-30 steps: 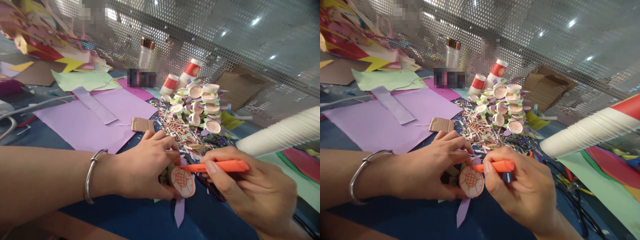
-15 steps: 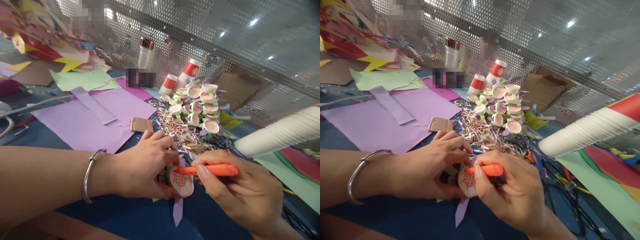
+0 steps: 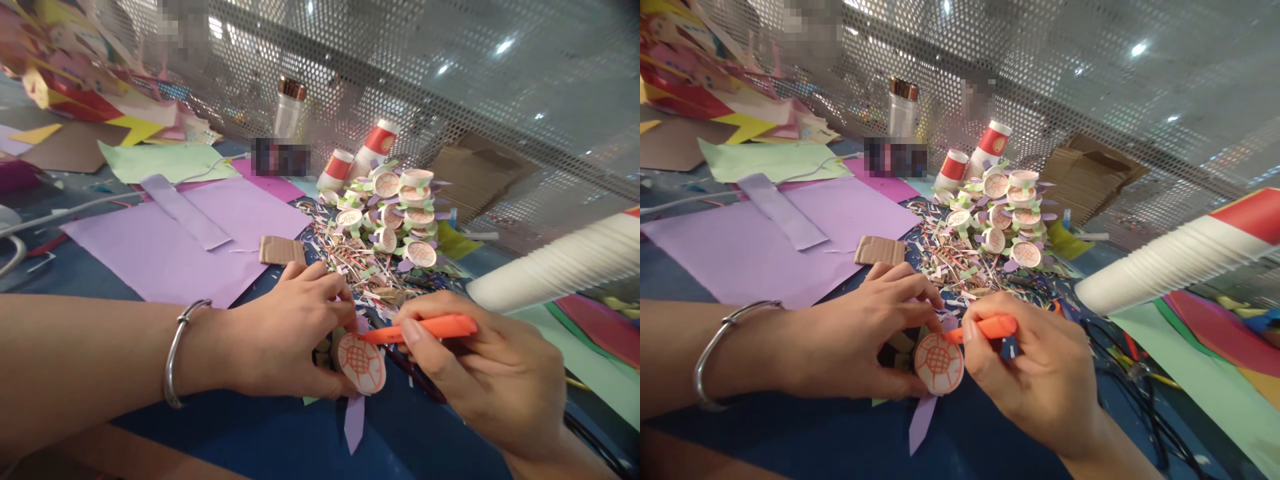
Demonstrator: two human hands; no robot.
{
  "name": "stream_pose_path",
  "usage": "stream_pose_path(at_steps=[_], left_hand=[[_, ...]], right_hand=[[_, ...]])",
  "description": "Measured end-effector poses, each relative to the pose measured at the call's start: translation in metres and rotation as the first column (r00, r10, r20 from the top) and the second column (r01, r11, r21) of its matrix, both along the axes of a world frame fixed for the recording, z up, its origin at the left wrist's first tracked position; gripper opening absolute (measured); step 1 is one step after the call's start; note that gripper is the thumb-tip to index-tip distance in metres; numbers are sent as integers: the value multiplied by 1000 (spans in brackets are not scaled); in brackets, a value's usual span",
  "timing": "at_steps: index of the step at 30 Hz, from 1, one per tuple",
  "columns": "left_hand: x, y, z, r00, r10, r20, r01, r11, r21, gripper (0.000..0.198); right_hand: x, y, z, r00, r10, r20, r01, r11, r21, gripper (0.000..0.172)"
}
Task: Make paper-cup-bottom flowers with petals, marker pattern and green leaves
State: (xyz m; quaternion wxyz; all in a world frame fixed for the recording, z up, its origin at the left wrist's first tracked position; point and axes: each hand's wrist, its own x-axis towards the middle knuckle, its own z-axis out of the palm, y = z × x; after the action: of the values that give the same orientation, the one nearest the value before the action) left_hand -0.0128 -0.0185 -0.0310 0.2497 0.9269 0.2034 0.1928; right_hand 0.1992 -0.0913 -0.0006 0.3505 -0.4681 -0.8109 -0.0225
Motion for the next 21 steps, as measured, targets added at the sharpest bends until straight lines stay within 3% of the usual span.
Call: stream_pose_path(at_steps=[21], left_hand=[[-1,1,-2,1000,-2,20,2,1000,6,44]], right_hand=[[-2,-3,-1,1000,-2,12,2,1000,24,12]])
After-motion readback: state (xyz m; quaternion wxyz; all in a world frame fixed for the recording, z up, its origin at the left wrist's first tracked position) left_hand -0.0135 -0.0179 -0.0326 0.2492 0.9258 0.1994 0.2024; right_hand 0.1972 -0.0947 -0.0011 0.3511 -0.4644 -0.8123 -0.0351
